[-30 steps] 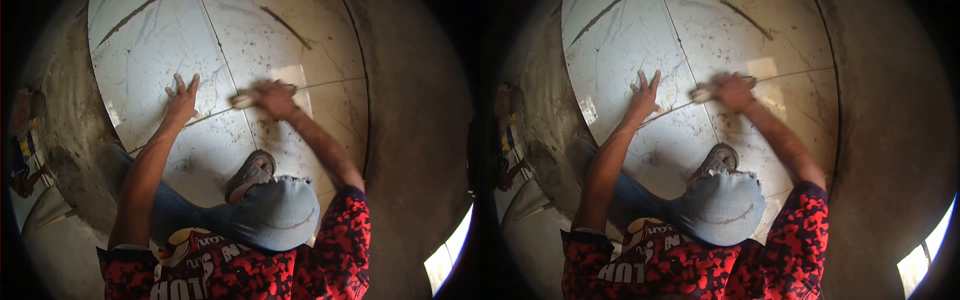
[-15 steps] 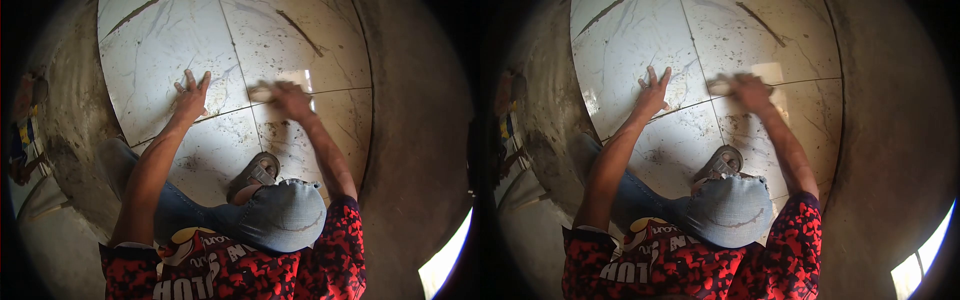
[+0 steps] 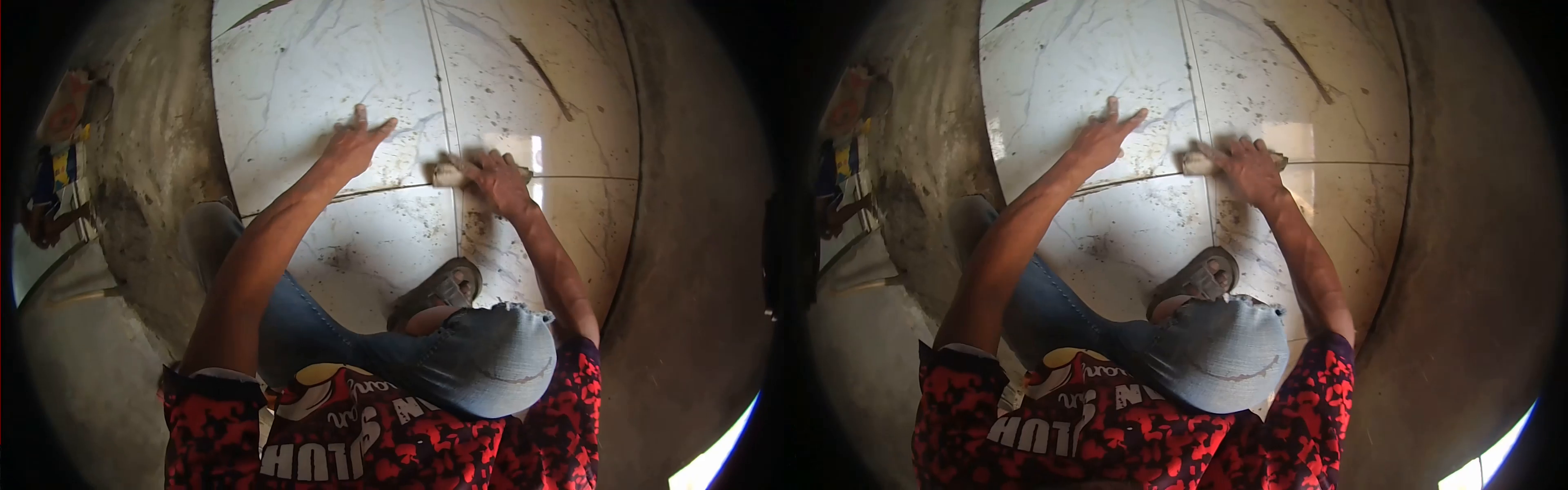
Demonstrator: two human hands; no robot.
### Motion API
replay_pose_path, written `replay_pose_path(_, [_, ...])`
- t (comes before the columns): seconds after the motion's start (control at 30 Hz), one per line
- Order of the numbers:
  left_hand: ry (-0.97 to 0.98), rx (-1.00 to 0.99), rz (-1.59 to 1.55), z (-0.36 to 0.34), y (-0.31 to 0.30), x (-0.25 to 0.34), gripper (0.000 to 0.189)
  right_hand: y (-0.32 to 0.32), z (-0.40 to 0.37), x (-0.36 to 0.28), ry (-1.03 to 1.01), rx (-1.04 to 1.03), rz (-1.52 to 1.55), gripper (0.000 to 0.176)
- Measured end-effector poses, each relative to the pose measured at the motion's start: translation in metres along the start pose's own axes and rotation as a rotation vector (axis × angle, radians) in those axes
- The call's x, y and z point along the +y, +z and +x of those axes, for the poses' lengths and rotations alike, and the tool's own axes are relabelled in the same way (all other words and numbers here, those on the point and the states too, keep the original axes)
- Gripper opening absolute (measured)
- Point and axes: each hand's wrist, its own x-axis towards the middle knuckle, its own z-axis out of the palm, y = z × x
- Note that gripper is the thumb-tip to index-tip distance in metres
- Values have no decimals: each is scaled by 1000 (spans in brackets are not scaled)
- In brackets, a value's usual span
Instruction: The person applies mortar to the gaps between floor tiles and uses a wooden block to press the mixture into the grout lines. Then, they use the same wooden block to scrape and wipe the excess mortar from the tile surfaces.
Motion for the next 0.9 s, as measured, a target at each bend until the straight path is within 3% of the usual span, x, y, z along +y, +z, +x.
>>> replay_pose_path(0.1, [16,-159,-226,3,-22,-8,73,32,21,-41,-125,100,140,64])
replay_pose_path(0.13, [1,-154,-221,3,-23,-9,73,46,37,-60,-203,7,248,63])
replay_pose_path(0.17, [3,-142,-197,2,-24,-8,74,58,44,-95,-194,223,151,61])
replay_pose_path(0.2, [9,-131,-176,1,-23,-6,74,64,58,-118,-201,193,33,60])
replay_pose_path(0.27, [-10,-163,-205,0,-29,-10,67,40,70,-144,-179,7,88,60])
replay_pose_path(0.37, [99,-124,-325,6,-21,-35,51,47,59,-114,-150,110,-47,62])
replay_pose_path(0.47, [148,-226,-552,-5,-58,-61,51,40,23,-45,-68,188,111,58])
replay_pose_path(0.5, [174,-188,-522,-13,-66,-68,50,42,10,-25,-39,199,-19,60])
replay_pose_path(0.57, [166,-193,-603,-40,-88,-76,49,31,-12,0,-47,281,39,69])
replay_pose_path(0.67, [138,-269,-744,-99,-105,-67,51,12,-4,-18,40,66,81,69])
replay_pose_path(0.8, [144,-612,-949,-180,-109,-30,56,29,5,-70,91,45,135,72])
replay_pose_path(0.87, [118,-775,-1037,-217,-109,-14,57,26,1,-91,389,-74,297,75])
replay_pose_path(0.9, [136,-786,-1103,-241,-97,-11,57,38,-5,-97,472,-29,358,73])
